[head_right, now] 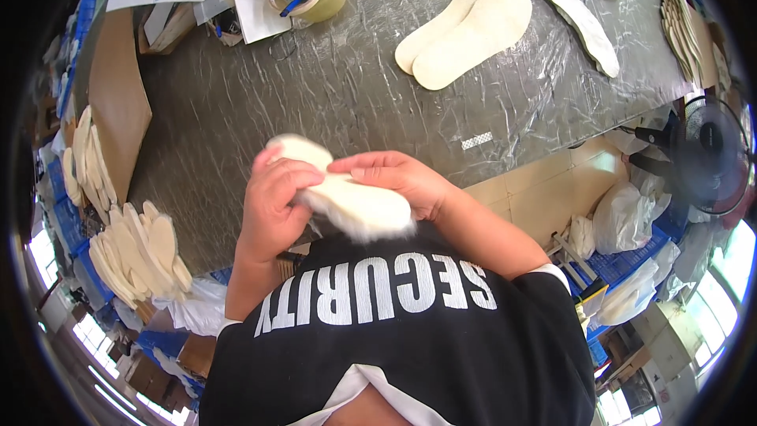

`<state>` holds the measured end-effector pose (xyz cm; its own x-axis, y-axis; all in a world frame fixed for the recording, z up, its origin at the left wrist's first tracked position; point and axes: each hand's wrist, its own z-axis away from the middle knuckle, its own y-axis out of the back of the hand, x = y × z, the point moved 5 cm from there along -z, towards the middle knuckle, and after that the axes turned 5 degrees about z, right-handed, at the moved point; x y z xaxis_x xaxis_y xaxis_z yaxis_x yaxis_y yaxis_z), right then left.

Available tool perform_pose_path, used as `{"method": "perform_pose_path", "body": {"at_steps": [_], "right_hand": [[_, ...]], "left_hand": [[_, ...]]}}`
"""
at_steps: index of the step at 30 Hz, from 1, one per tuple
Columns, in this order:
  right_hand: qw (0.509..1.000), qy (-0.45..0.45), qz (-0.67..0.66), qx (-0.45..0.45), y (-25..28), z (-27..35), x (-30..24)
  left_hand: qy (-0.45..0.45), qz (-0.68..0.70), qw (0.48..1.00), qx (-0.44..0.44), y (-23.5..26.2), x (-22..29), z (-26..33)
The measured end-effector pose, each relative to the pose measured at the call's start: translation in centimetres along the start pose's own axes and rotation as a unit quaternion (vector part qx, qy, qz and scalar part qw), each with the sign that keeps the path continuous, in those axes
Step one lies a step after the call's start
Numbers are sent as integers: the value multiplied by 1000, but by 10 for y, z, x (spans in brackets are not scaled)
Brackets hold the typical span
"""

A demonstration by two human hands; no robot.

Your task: Attaching a white lining material to shoe insoles and inspecting the bond.

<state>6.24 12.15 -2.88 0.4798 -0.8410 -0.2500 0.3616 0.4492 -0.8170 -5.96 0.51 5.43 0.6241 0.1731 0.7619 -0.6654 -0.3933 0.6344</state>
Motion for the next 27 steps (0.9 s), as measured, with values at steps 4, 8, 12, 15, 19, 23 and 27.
{"method": "perform_pose_path", "body": {"at_steps": [4,8,12,15,19,23,27], "right_hand": [[981,33,190,-1,36,-2,8],[965,225,-72,-116,23,4,-17],[969,235,9,-70,20,-5,-13],[969,243,42,-26,21,-9,-11],[965,247,82,-27,21,-11,-4],[958,259,123,-32,18,-12,1],[969,199,136,-55,13,-14,0]], "left_hand": [[178,131,975,-34,-19,-26,13],[286,238,928,-35,-37,-46,17],[258,194,947,12,-58,-66,18],[162,60,985,30,-50,-47,4],[75,104,991,23,-30,-21,-28],[5,55,998,-25,-26,-13,-51],[-48,24,998,-34,-20,-15,-51]]}}
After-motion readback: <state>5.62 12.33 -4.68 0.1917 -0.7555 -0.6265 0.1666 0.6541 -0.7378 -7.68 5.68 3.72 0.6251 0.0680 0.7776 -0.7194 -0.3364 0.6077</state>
